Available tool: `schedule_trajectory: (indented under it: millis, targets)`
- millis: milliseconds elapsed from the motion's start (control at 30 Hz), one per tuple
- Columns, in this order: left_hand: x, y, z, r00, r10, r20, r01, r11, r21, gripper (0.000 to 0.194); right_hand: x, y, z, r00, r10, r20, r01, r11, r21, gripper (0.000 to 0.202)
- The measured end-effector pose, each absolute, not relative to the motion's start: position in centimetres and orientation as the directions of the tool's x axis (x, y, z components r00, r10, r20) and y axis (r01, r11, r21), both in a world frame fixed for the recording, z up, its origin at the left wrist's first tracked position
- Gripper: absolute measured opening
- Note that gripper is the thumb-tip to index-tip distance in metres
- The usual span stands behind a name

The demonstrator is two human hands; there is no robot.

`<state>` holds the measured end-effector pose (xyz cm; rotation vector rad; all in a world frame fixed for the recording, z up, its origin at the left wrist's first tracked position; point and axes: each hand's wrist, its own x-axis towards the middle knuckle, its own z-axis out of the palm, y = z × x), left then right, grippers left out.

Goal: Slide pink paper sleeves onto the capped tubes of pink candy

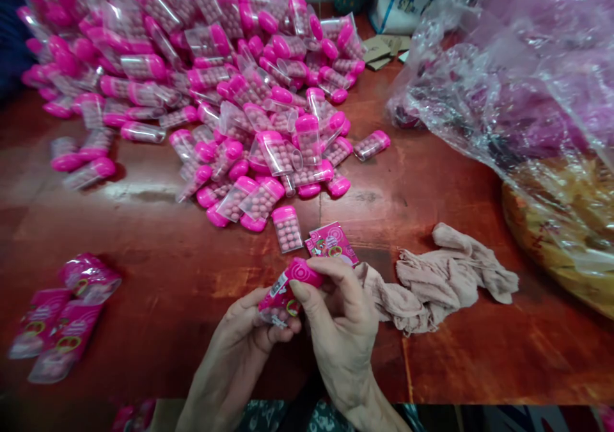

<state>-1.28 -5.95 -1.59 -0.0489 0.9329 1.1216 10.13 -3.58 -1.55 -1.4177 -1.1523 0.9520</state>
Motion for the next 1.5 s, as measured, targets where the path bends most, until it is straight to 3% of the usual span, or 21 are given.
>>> schedule_trajectory:
  millis: [100, 167, 433, 500, 633, 767, 967, 1067, 1200, 1333, 1500]
  targets:
    - [-1.5, -6.2, -1.5, 0.151, 0.798, -0.583, -0.779, 0.459, 0.426, 0.027, 10.5, -3.3, -1.5, 0.222, 0.969, -0.109, 0.048, -0.123, -0.991, 0.014]
    - [-1.7, -6.1, -1.2, 0.161, 0.805, -0.572, -0.777, 0.46, 0.429, 0.027, 10.7, -3.2, -1.6, 0.213, 0.969, -0.124, 0.013, -0.13, -0.991, 0.014]
    - [-0.8, -5.5, -0.7, 0.083, 0.711, -0.698, -0.752, 0.504, 0.424, 0.018, 10.4, -3.7, -1.6, 0.208, 0.976, 0.06, 0.15, 0.029, -0.988, 0.018]
    - [-0.7, -5.8, -0.8, 0.06, 0.696, -0.716, -0.754, 0.502, 0.424, 0.02, 10.5, -3.7, -1.4, 0.206, 0.979, 0.0, 0.071, -0.015, -0.997, 0.015]
    - [-0.9, -6.5, -0.7, 0.071, 0.753, -0.654, -0.758, 0.467, 0.455, 0.021, 11.2, -3.2, -2.0, 0.08, 0.979, -0.187, -0.252, -0.162, -0.954, 0.014]
    - [-1.0, -6.5, -0.2, 0.088, 0.794, -0.602, -0.767, 0.44, 0.468, 0.024, 11.7, -2.6, -2.7, -0.019, 0.971, -0.238, -0.433, -0.223, -0.873, 0.015]
    - [-0.4, -5.9, 0.4, 0.141, 0.79, -0.597, -0.723, 0.495, 0.483, 0.008, 11.9, -3.0, -2.3, 0.049, 0.989, -0.137, -0.314, -0.115, -0.942, 0.014]
    - [0.0, -6.0, 0.4, 0.094, 0.786, -0.611, -0.716, 0.48, 0.507, 0.012, 12.0, -3.2, -2.1, 0.09, 0.99, -0.111, -0.238, -0.087, -0.967, 0.015]
    - [0.3, -6.5, 0.4, 0.026, 0.781, -0.623, -0.724, 0.445, 0.527, 0.012, 12.2, -2.9, -2.3, 0.036, 0.983, -0.181, -0.389, -0.153, -0.909, 0.014]
    - [0.0, -6.5, 0.4, 0.12, 0.804, -0.582, -0.72, 0.474, 0.507, 0.015, 12.5, -2.4, -2.6, -0.031, 0.971, -0.236, -0.518, -0.217, -0.828, 0.017]
    - [0.1, -5.7, 0.1, 0.237, 0.78, -0.58, -0.697, 0.552, 0.458, 0.016, 12.6, -2.3, -2.8, -0.101, 0.974, -0.204, -0.529, -0.227, -0.818, 0.015]
